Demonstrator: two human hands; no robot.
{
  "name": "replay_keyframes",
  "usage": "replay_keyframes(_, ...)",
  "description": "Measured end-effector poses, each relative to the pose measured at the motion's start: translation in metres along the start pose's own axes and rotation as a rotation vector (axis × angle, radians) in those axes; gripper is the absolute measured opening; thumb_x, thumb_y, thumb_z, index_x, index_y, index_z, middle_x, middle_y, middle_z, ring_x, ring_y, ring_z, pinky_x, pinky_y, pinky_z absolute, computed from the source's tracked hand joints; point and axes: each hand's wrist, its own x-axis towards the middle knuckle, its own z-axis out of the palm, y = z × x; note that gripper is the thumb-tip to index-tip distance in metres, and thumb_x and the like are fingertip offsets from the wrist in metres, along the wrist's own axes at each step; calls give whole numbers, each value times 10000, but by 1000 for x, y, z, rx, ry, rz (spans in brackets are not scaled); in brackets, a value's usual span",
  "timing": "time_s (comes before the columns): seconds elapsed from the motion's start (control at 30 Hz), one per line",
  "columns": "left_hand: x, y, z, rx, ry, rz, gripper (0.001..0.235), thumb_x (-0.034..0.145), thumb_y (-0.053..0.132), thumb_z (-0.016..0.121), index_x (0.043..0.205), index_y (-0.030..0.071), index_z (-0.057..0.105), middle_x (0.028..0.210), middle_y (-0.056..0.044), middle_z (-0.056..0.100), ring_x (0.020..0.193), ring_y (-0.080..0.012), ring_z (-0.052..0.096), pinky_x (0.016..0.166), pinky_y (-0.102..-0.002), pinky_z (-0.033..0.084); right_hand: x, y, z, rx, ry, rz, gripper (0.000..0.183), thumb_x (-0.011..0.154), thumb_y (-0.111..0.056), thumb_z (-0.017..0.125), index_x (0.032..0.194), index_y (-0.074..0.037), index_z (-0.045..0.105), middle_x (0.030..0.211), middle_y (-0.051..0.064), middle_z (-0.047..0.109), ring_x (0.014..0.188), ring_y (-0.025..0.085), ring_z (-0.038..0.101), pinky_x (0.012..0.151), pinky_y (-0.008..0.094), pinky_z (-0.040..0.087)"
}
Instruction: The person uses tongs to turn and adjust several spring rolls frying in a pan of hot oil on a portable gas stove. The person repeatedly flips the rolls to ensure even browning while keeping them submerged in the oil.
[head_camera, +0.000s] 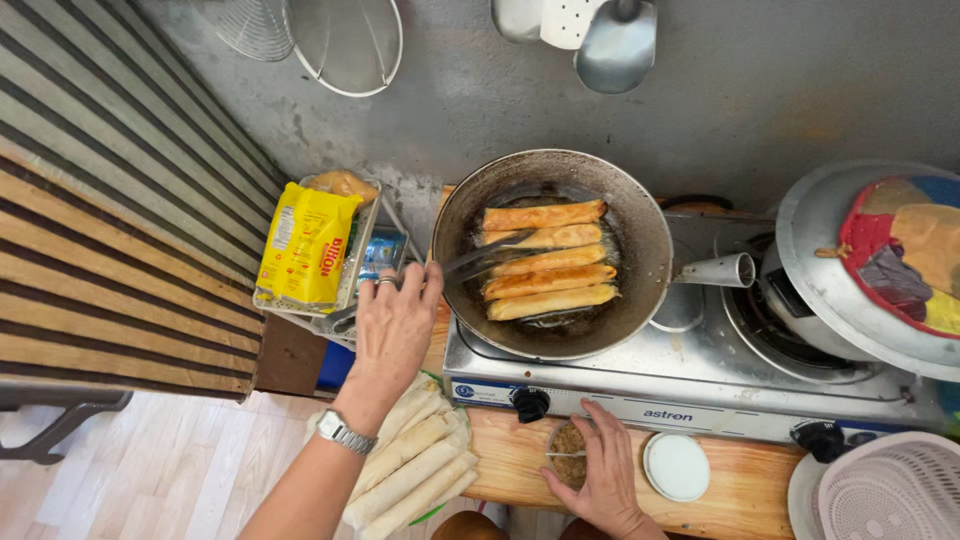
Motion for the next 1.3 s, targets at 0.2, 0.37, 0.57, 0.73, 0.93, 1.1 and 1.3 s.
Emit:
replay_keyframes(0.2,13,-38,11,-83,66,46,396,824,89,608,1208,126,697,992,-57,646,911,-265,653,785,-429,455,-1,3,4,-21,55,-13,842,614,-370,867,1267,22,507,1412,248,451,1274,448,459,1051,564,361)
replay_keyframes(0.37,66,-93,15,-224,-65,99,223,839,157,671,1035,203,767,890,-52,705,849,-286,705,827,-484,494,-8,13,15,-62,92,-3,875,554,-387,887,1240,24,531,1392,252,461,1253,452,479,1033,564,373)
replay_keyframes(0.57,120,-128,32,-240,-444,21,245,928,324,657,1150,307,760,984,-112,757,975,-324,712,853,-487,541,-10,26,27,-142,152,-7,891,515,-422,893,1212,18,555,1364,250,475,1246,453,485,1054,572,376)
replay_keyframes(0.73,117,-139,56,-337,-513,-36,273,905,363,632,1139,323,767,1049,-88,760,1002,-328,697,907,-484,518,-19,31,31,-185,94,65,918,504,-430,898,1222,30,557,1368,268,467,1239,467,481,1047,585,374)
replay_keyframes(0.93,89,-129,34,-240,-318,-2,208,942,311,632,1074,235,774,975,-109,743,942,-340,713,810,-503,543,-23,44,36,-213,116,11,937,537,-537,869,1213,35,564,1351,263,473,1234,457,492,1044,594,365)
replay_keyframes(1.1,44,-102,-12,-191,-58,1,202,869,183,687,1053,126,748,923,-108,678,854,-324,696,749,-489,514,-23,40,41,-241,148,108,832,577,-526,849,1171,1,600,1361,220,507,1253,425,520,1092,574,370)
replay_keyframes(1.3,0,-75,-27,-180,-10,18,464,719,66,699,1182,85,709,953,-94,650,887,-292,660,791,-458,471,-20,38,35,-214,152,24,903,560,-523,824,1204,62,579,1359,270,488,1241,458,500,1047,569,390)
